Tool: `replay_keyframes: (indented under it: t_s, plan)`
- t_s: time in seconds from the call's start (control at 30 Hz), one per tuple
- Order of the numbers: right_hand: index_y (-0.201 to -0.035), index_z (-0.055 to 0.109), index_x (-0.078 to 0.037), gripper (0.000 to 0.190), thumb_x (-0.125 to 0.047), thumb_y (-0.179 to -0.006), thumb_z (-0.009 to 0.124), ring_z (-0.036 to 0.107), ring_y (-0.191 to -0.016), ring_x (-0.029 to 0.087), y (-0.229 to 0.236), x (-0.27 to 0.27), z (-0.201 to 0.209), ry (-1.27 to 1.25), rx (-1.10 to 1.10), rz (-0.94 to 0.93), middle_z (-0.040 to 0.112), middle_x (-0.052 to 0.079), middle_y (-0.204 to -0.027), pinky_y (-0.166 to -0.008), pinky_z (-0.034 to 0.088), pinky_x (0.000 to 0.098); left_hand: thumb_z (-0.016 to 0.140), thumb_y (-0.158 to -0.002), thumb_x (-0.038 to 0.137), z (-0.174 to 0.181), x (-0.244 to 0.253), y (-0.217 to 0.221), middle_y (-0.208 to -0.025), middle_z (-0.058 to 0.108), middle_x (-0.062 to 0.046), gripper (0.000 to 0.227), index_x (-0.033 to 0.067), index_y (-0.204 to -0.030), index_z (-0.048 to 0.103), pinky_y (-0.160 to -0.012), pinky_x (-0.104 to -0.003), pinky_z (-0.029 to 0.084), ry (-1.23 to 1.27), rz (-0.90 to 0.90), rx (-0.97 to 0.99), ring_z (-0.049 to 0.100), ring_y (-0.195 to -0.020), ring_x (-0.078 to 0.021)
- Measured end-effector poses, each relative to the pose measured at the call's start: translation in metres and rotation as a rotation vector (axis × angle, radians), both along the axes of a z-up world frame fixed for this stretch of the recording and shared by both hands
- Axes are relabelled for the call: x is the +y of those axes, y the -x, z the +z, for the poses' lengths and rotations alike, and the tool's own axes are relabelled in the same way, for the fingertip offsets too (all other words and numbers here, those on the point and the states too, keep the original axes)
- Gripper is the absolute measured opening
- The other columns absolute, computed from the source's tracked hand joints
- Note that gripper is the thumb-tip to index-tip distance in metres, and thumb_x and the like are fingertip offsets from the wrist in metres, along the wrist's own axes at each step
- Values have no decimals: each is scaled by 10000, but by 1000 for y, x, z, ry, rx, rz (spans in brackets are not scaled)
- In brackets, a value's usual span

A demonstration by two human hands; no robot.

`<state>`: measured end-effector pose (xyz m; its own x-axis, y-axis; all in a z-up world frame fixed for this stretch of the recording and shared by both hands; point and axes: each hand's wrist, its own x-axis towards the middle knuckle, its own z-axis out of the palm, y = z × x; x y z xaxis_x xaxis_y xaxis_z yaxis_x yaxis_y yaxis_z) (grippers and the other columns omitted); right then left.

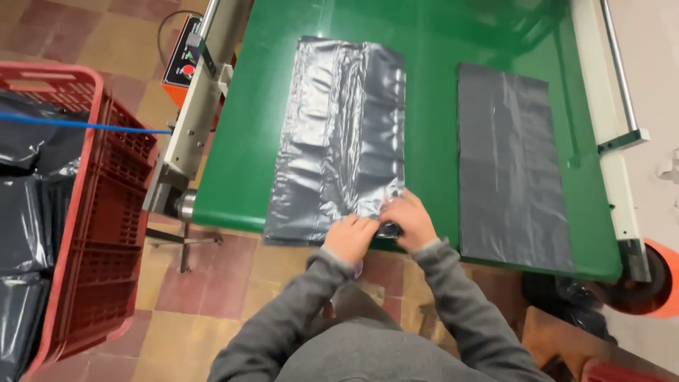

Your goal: The person repeatedly folds black plastic sheets on a green table and places the folded items into a red basket. The process is continuous, with the person handling one sheet at a time.

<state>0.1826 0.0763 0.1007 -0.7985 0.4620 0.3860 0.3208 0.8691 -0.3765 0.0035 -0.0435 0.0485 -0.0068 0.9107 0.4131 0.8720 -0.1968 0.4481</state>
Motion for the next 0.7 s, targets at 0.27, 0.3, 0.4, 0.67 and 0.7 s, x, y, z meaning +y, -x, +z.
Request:
replay_keyframes:
  t_s: [0.27, 0.3, 0.4, 0.67, 0.7]
  plan:
    - [-987, 727, -51, 191, 17, -809, 744, 685, -770, 174, -111, 4, -52, 890, -41, -178, 752, 65, -862, -702, 545, 323, 721, -872, 247, 32, -52, 106, -985, 718, -59, 188, 167, -1042, 714, -825, -458, 528, 829, -96, -94, 675, -1012, -318]
    - [-948, 709, -33, 152, -11, -810, 768, 645, -766, 145, -116, 19, -54, 916, -20, -175, 705, 59, -828, -695, 536, 315, 739, -844, 201, 37, -37, 121, -984, 736, -76, 201, 122, -1027, 721, -805, -411, 547, 653, -164, -296, 703, -954, -303]
    - [-915, 684, -14, 133, -73, -860, 791, 598, -772, 116, -117, 82, -68, 957, 98, -194, 653, 31, -813, -697, 525, 307, 746, -843, 131, 46, 33, 155, -939, 725, -64, 179, 49, -997, 710, -784, -316, 547, 450, -172, -641, 685, -877, -193]
    - [-1316, 594, -16, 429, -91, -913, 720, 635, -1037, 86, 9, 298, -85, 1074, 503, -145, 691, -16, -1161, -915, 518, 266, 683, -971, 257, -55, 261, 218, -930, 735, -131, 238, 55, -1093, 655, -801, -367, 558, 176, 289, -654, 709, -851, -253]
    - [-1309, 574, -14, 457, -111, -894, 739, 653, -1045, 107, 15, 317, -110, 1057, 427, -216, 696, 16, -1170, -912, 529, 279, 676, -975, 288, -75, 272, 223, -940, 733, -175, 255, 67, -1099, 649, -784, -432, 549, 192, 353, -502, 697, -866, -345]
